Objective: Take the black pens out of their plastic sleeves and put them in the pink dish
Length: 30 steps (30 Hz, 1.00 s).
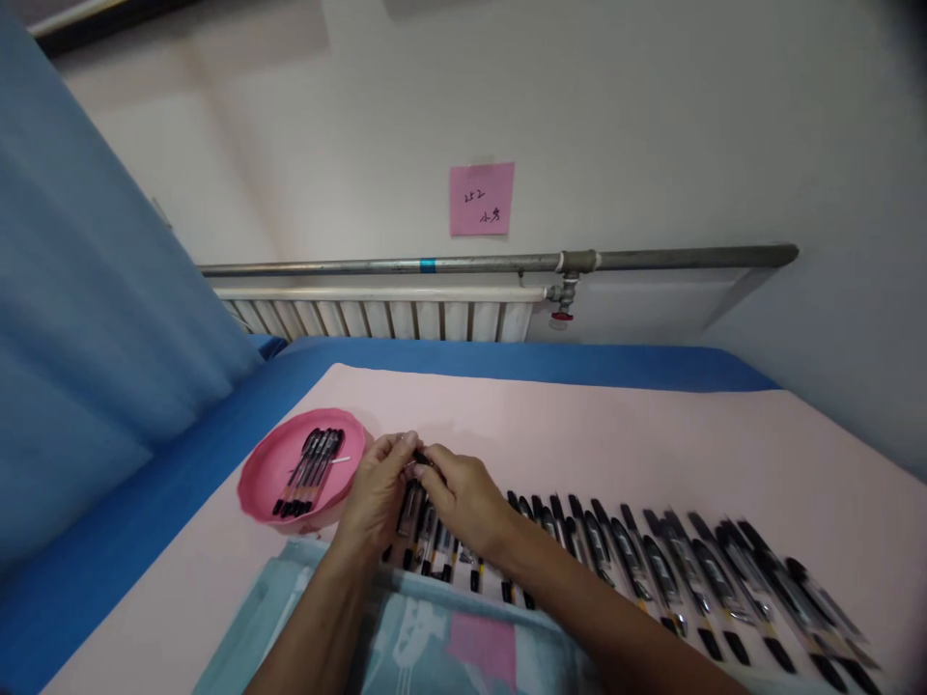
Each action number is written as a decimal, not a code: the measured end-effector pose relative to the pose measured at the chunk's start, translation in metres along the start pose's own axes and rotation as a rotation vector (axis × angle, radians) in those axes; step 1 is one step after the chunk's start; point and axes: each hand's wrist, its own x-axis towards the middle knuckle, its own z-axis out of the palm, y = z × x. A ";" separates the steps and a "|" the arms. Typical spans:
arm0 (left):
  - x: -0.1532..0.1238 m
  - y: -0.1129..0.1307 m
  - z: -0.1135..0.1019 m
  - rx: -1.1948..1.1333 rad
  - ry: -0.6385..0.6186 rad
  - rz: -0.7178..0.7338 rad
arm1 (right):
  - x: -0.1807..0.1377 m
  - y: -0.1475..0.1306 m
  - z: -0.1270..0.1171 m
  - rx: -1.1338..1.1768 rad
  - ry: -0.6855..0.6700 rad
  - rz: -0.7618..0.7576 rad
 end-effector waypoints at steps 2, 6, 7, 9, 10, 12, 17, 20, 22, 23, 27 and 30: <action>0.000 -0.001 -0.002 0.012 -0.002 0.024 | 0.000 -0.002 0.000 0.012 -0.005 0.005; -0.001 0.003 -0.003 -0.049 -0.033 0.006 | 0.001 -0.005 -0.001 0.167 -0.003 0.084; -0.001 0.004 -0.002 -0.066 -0.048 -0.008 | 0.002 -0.006 -0.001 0.231 -0.021 0.123; -0.002 0.007 -0.001 -0.094 -0.080 -0.040 | 0.003 -0.007 -0.002 0.391 -0.086 0.222; -0.003 0.008 0.000 -0.105 -0.095 -0.054 | 0.003 -0.008 -0.003 0.473 -0.123 0.273; -0.003 0.008 0.001 -0.120 -0.107 -0.071 | 0.003 -0.009 -0.003 0.568 -0.160 0.332; -0.003 0.004 0.000 -0.085 -0.068 -0.022 | 0.002 -0.011 -0.004 0.372 -0.046 0.171; -0.001 0.002 -0.003 -0.053 -0.044 0.043 | 0.002 -0.012 -0.004 0.317 -0.023 0.141; 0.000 0.002 -0.004 -0.040 -0.049 0.057 | 0.002 -0.011 -0.004 0.342 -0.035 0.169; 0.000 0.002 -0.005 -0.035 -0.057 0.056 | 0.002 -0.011 -0.004 0.375 -0.057 0.199; -0.001 0.005 -0.004 -0.039 -0.096 0.031 | 0.003 -0.010 -0.006 0.657 -0.207 0.412; -0.003 0.007 -0.002 -0.072 -0.141 0.015 | 0.003 -0.010 -0.008 0.870 -0.290 0.527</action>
